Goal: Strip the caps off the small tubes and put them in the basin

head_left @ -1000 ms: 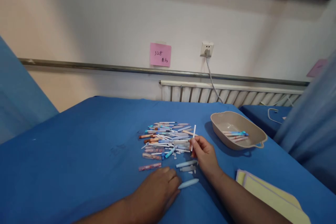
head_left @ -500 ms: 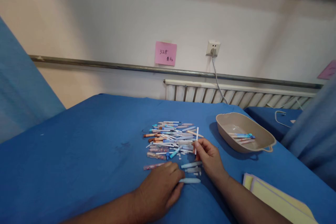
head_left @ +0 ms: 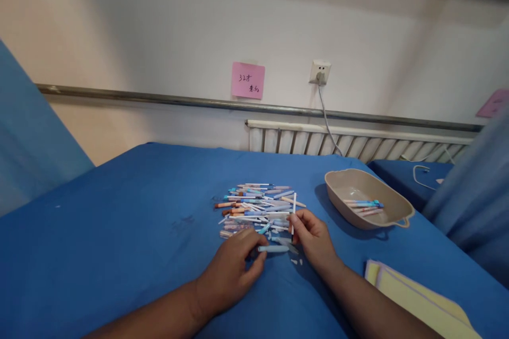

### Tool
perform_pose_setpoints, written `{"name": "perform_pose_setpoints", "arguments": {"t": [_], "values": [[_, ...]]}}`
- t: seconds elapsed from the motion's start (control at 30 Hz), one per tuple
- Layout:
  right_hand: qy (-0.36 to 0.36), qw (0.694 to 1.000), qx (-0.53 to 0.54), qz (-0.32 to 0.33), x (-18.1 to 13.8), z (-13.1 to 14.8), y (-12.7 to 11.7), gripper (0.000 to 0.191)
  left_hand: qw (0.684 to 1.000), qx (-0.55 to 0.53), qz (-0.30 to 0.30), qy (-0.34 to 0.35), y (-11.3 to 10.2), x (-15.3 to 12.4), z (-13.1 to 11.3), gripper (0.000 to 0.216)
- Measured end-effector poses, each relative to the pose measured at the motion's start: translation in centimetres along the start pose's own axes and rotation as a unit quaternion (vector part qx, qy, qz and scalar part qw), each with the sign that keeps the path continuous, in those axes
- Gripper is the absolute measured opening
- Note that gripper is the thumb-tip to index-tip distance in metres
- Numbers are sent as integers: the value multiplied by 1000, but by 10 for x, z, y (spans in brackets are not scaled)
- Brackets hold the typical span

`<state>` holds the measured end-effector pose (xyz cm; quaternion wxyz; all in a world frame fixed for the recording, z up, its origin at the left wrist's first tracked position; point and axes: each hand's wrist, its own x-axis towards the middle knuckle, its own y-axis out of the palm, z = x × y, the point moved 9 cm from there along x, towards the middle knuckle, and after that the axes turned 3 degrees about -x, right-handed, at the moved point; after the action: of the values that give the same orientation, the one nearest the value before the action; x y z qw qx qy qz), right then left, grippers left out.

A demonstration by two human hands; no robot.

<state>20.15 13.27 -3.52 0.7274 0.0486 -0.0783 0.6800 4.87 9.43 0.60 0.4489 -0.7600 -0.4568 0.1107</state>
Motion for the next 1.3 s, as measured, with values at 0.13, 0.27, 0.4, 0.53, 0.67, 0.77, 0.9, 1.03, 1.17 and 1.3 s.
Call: {"name": "perform_pose_setpoints", "arguments": {"t": [0.13, 0.27, 0.4, 0.53, 0.67, 0.77, 0.9, 1.03, 1.17, 1.3], "values": [[-2, 1000, 8, 2, 0, 1, 1, 34, 1000, -23, -16, -13, -4, 1, 1, 11], [3, 1000, 3, 6, 1, 0, 2, 36, 1000, -7, -14, -17, -6, 4, 5, 12], [7, 1000, 0, 14, 1, -2, 3, 36, 998, 54, -34, 3, -15, 9, 12, 20], [9, 1000, -8, 19, 0, -2, 4, 38, 994, 108, -17, -12, -14, 13, 21, 27], [4, 1000, -10, 18, 0, -1, 4, 37, 995, 101, 25, -4, -6, 11, 11, 26], [-1, 1000, -12, 21, 0, -2, 4, 36, 994, 96, 53, 2, -2, 8, 1, 20], [-4, 1000, -11, 19, 0, -2, 4, 36, 993, 98, 64, 13, 0, 7, 0, 18], [-7, 1000, -12, 20, 0, 0, 5, 37, 993, 113, 16, 25, -6, 11, 9, 29], [0, 1000, -17, 21, 0, -1, 5, 37, 988, 153, -3, -8, -9, 14, 25, 27], [-3, 1000, -12, 22, 0, -1, 5, 35, 986, 166, 5, -21, -8, 14, 27, 20]]}}
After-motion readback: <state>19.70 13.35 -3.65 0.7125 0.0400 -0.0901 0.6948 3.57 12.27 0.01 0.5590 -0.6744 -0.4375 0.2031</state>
